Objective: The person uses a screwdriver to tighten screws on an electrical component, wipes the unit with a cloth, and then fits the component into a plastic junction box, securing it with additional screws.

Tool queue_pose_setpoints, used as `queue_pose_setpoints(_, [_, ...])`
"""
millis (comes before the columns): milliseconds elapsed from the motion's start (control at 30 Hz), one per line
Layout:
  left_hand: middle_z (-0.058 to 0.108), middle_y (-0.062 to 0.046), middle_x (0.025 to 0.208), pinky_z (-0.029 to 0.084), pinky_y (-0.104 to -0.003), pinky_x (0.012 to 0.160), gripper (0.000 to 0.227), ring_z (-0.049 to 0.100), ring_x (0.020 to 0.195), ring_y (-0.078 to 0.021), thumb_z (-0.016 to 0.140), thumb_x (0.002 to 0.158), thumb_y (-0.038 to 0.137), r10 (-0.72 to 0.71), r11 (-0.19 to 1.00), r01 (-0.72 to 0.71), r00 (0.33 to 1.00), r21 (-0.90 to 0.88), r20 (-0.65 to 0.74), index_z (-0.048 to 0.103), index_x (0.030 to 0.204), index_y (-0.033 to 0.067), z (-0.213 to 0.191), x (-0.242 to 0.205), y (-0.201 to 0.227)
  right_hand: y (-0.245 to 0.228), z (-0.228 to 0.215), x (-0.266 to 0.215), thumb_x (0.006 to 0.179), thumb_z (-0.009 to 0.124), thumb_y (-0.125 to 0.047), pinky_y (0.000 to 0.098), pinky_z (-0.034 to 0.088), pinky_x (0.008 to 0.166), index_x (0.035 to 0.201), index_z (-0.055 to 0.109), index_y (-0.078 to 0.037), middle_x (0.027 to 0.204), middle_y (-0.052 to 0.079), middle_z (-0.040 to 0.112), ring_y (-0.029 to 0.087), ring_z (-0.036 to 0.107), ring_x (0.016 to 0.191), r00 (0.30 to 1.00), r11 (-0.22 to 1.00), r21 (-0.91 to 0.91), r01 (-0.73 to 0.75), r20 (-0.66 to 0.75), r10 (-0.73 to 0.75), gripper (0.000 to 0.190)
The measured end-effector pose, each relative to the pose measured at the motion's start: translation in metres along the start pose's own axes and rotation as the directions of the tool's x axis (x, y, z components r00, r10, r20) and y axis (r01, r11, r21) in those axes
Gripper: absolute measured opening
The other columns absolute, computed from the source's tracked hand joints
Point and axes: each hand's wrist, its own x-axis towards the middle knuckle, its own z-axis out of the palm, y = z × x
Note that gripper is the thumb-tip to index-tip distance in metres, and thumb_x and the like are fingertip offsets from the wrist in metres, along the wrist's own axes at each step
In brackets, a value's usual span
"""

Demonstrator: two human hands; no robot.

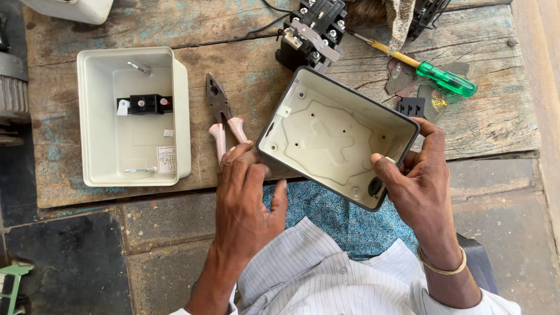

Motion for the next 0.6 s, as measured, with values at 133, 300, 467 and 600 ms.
queue_pose_setpoints(133, [0.054, -0.026, 0.123, 0.039, -0.054, 0.115, 0.056, 0.051, 0.133, -0.0425, 0.075, 0.09, 0.031, -0.093, 0.988, 0.084, 0.994, -0.129, -0.063, 0.051, 0.125, -0.0054, 0.004, -0.004, 0.011, -0.003, 0.012, 0.0, 0.091, 0.073, -0.01, 0.0196, 0.041, 0.046, 0.139, 0.038, -0.001, 0.073, 0.009, 0.067, 0.004, 0.055, 0.056, 0.996, 0.996, 0.051, 0.068, 0.058, -0.071, 0.06])
queue_pose_setpoints(300, [0.038, -0.029, 0.146, 0.029, -0.058, 0.125, 0.083, 0.037, 0.146, -0.0421, 0.058, 0.101, 0.055, -0.233, 0.97, 0.225, 0.968, -0.09, -0.094, 0.032, 0.149, -0.008, 0.018, -0.004, 0.018, 0.001, 0.014, 0.002, 0.092, 0.075, -0.023, 0.019, 0.036, 0.046, 0.138, 0.039, -0.001, 0.075, 0.009, 0.064, 0.005, 0.049, 0.059, 0.984, 0.99, 0.052, 0.131, 0.111, -0.136, 0.062])
queue_pose_setpoints(467, [0.034, -0.033, 0.148, 0.024, -0.061, 0.123, 0.083, 0.031, 0.145, -0.0483, 0.055, 0.102, 0.051, -0.179, 0.984, 0.174, 0.97, -0.04, -0.164, 0.028, 0.15, -0.011, 0.02, -0.006, 0.034, 0.006, -0.022, 0.02, 0.11, 0.052, -0.026, 0.0258, 0.039, 0.052, 0.123, 0.057, 0.0, 0.081, 0.011, 0.052, 0.012, 0.046, 0.065, 0.988, 0.981, 0.153, 0.124, 0.072, -0.136, 0.03])
queue_pose_setpoints(600, [0.046, -0.019, 0.14, 0.032, -0.056, 0.121, 0.056, 0.041, 0.141, -0.0375, 0.065, 0.103, 0.028, -0.019, 0.998, 0.008, 0.982, -0.063, -0.185, 0.041, 0.146, 0.0003, 0.012, 0.003, 0.037, -0.009, -0.044, 0.034, 0.111, 0.052, -0.001, 0.0273, 0.045, 0.064, 0.115, 0.052, 0.006, 0.097, 0.016, 0.056, 0.015, 0.049, 0.072, 0.959, 0.896, 0.418, 0.152, 0.155, -0.236, 0.008])
